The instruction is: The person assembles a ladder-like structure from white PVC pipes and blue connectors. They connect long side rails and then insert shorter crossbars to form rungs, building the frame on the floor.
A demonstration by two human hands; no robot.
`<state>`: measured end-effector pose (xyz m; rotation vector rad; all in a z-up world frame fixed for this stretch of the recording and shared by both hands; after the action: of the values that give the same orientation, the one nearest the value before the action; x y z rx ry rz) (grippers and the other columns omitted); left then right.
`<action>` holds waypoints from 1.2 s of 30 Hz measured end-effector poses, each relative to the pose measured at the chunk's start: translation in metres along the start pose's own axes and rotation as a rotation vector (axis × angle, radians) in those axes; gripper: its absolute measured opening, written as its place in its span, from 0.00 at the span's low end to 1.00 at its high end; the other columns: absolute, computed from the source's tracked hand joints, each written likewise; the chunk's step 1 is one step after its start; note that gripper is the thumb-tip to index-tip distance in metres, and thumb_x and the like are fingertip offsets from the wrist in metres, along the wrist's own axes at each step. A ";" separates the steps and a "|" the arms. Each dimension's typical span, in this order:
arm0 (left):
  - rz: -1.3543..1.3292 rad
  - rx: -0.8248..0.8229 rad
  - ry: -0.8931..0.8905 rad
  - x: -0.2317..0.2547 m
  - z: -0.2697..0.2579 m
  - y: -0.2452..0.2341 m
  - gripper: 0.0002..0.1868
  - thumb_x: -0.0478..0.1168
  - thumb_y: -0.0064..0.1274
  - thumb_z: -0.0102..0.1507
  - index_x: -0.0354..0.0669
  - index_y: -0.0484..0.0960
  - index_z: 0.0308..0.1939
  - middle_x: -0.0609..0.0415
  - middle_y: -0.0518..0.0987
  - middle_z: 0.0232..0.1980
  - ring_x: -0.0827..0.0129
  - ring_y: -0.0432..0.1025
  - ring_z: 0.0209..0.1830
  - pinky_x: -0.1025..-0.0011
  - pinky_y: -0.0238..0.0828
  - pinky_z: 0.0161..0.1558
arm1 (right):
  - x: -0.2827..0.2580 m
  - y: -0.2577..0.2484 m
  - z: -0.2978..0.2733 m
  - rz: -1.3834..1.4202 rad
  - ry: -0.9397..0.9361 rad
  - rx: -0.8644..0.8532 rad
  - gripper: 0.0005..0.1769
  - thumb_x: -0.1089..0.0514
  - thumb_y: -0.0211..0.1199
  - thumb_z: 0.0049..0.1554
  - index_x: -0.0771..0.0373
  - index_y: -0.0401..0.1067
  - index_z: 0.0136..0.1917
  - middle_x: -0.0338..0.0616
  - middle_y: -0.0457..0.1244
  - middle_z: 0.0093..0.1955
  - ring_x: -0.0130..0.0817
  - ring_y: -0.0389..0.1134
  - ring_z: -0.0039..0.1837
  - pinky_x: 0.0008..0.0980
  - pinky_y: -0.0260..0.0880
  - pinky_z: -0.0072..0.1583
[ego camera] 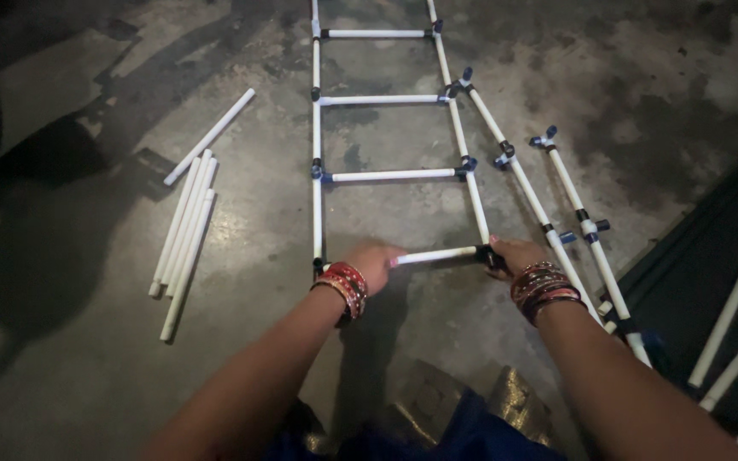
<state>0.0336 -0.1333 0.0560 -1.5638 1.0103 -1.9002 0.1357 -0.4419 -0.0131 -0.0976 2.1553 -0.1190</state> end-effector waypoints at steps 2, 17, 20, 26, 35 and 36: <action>0.019 -0.040 -0.073 -0.008 0.005 0.007 0.13 0.40 0.47 0.67 0.54 0.85 0.51 0.44 0.84 0.47 0.45 0.76 0.49 0.51 0.72 0.52 | 0.005 -0.004 0.005 -0.004 0.006 -0.006 0.16 0.51 0.67 0.60 0.68 0.75 0.44 0.45 0.67 0.41 0.34 0.68 0.42 0.37 0.77 0.44; 0.189 0.657 -0.548 -0.001 -0.076 -0.087 0.19 0.40 0.57 0.59 0.48 0.83 0.54 0.42 0.78 0.51 0.45 0.74 0.50 0.51 0.70 0.52 | -0.047 0.057 -0.077 -0.883 -1.117 0.418 0.22 0.55 0.75 0.46 0.64 0.76 0.53 0.56 0.66 0.55 0.57 0.66 0.58 0.50 0.66 0.61; 0.072 0.705 -0.573 -0.031 -0.096 -0.097 0.19 0.45 0.59 0.61 0.49 0.84 0.56 0.38 0.77 0.50 0.42 0.73 0.49 0.50 0.68 0.54 | -0.060 0.118 -0.116 -1.072 -0.997 0.155 0.25 0.55 0.74 0.45 0.61 0.75 0.55 0.51 0.66 0.59 0.51 0.64 0.63 0.48 0.65 0.66; -0.022 0.539 -0.354 -0.053 -0.101 -0.075 0.13 0.45 0.62 0.60 0.47 0.85 0.47 0.39 0.77 0.49 0.43 0.73 0.49 0.52 0.70 0.53 | -0.069 0.193 -0.161 -1.338 -0.937 -0.129 0.18 0.55 0.69 0.51 0.52 0.77 0.56 0.48 0.65 0.58 0.50 0.62 0.64 0.51 0.62 0.66; -0.038 0.589 -0.373 -0.073 -0.105 -0.071 0.09 0.41 0.58 0.63 0.45 0.81 0.45 0.39 0.74 0.48 0.42 0.71 0.50 0.52 0.69 0.53 | -0.072 0.194 -0.138 -1.361 -0.979 -0.169 0.12 0.62 0.62 0.54 0.51 0.79 0.51 0.47 0.66 0.52 0.48 0.67 0.59 0.44 0.68 0.61; -0.057 0.605 -0.367 -0.075 -0.105 -0.071 0.09 0.40 0.58 0.64 0.44 0.80 0.46 0.38 0.73 0.49 0.43 0.70 0.50 0.52 0.69 0.53 | -0.071 0.194 -0.138 -1.341 -0.999 -0.159 0.14 0.62 0.62 0.54 0.51 0.79 0.53 0.48 0.66 0.51 0.49 0.67 0.58 0.45 0.68 0.60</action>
<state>-0.0439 -0.0087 0.0574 -1.4898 0.2022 -1.6493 0.0558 -0.2344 0.0978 -1.3609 0.8072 -0.5246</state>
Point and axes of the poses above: each hand's wrist, its own z-axis towards the middle knuckle, its own y-axis out of the palm, x = y × z, the point moved 6 cm from there along z, towards the middle knuckle
